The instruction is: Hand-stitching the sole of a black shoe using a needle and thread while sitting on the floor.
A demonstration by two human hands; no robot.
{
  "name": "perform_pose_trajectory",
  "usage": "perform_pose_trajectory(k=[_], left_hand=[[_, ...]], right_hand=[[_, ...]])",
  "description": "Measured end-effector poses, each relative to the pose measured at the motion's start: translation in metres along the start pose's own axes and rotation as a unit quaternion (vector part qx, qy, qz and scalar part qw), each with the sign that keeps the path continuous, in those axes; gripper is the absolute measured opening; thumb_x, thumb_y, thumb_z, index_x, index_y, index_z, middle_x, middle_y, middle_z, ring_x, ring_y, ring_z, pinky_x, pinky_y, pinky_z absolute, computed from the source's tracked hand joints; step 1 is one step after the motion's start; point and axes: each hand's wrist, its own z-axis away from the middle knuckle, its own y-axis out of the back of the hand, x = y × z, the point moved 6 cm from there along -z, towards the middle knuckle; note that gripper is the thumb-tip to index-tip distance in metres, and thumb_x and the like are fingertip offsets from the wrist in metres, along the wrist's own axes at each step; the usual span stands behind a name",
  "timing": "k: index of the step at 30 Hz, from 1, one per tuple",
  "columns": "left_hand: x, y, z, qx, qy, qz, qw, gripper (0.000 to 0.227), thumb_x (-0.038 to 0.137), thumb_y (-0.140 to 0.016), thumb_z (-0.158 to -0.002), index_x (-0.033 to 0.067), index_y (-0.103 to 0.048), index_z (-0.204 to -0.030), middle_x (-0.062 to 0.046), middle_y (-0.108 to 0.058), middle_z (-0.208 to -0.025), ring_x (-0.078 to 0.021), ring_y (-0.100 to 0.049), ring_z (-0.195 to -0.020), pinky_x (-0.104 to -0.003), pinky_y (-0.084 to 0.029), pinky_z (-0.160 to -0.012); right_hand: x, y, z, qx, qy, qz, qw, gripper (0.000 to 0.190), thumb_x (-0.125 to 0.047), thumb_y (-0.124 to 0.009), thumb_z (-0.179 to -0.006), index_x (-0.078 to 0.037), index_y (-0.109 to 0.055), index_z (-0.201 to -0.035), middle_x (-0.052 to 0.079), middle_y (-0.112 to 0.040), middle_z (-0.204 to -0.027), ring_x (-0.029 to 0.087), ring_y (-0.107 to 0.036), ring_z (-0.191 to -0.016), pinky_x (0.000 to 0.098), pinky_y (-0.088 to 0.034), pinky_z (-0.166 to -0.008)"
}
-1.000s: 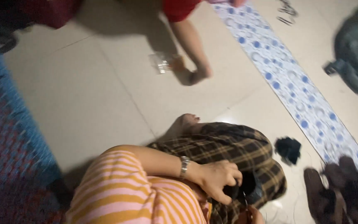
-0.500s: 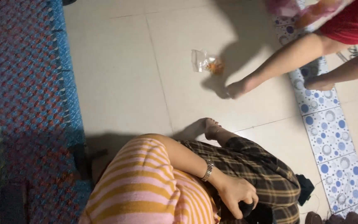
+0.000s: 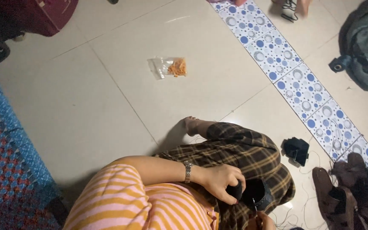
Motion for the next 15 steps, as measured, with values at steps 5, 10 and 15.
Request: perform_pose_trajectory(k=[5,10,15], left_hand=[[0.004,0.005,-0.001,-0.011,0.009,0.008,1.0,0.026,0.02,-0.073,-0.076,0.001,-0.066,-0.06,-0.003,-0.071,-0.106,-0.02,-0.059,-0.086,-0.031,-0.052,-0.08],[0.01,0.005,-0.002,-0.024,0.008,-0.005,1.0,0.02,0.021,-0.074,-0.079,0.0044,-0.07,-0.067,-0.002,-0.071,-0.106,-0.0191,-0.059,-0.089,-0.03,-0.051,-0.086],[0.015,0.007,-0.004,-0.011,0.002,-0.027,1.0,0.021,0.021,-0.074,-0.077,0.0027,-0.068,-0.068,-0.005,-0.071,-0.102,-0.0207,-0.06,-0.086,-0.031,-0.05,-0.083]], right_hand=[[-0.08,0.016,-0.004,0.016,0.027,0.06,0.998,0.014,0.002,-0.065,-0.081,0.01,-0.065,-0.093,0.02,-0.065,-0.068,0.025,-0.063,-0.056,0.0343,-0.055,-0.06],[-0.155,0.037,0.004,0.037,0.025,0.042,0.998,0.014,0.007,-0.062,-0.078,0.006,-0.066,-0.092,0.017,-0.062,-0.063,0.021,-0.059,-0.049,0.0305,-0.051,-0.053],[-0.138,0.031,0.006,0.014,0.06,0.034,0.998,0.022,0.003,-0.067,-0.08,0.003,-0.067,-0.101,0.015,-0.074,-0.077,0.02,-0.072,-0.06,0.0275,-0.058,-0.055]])
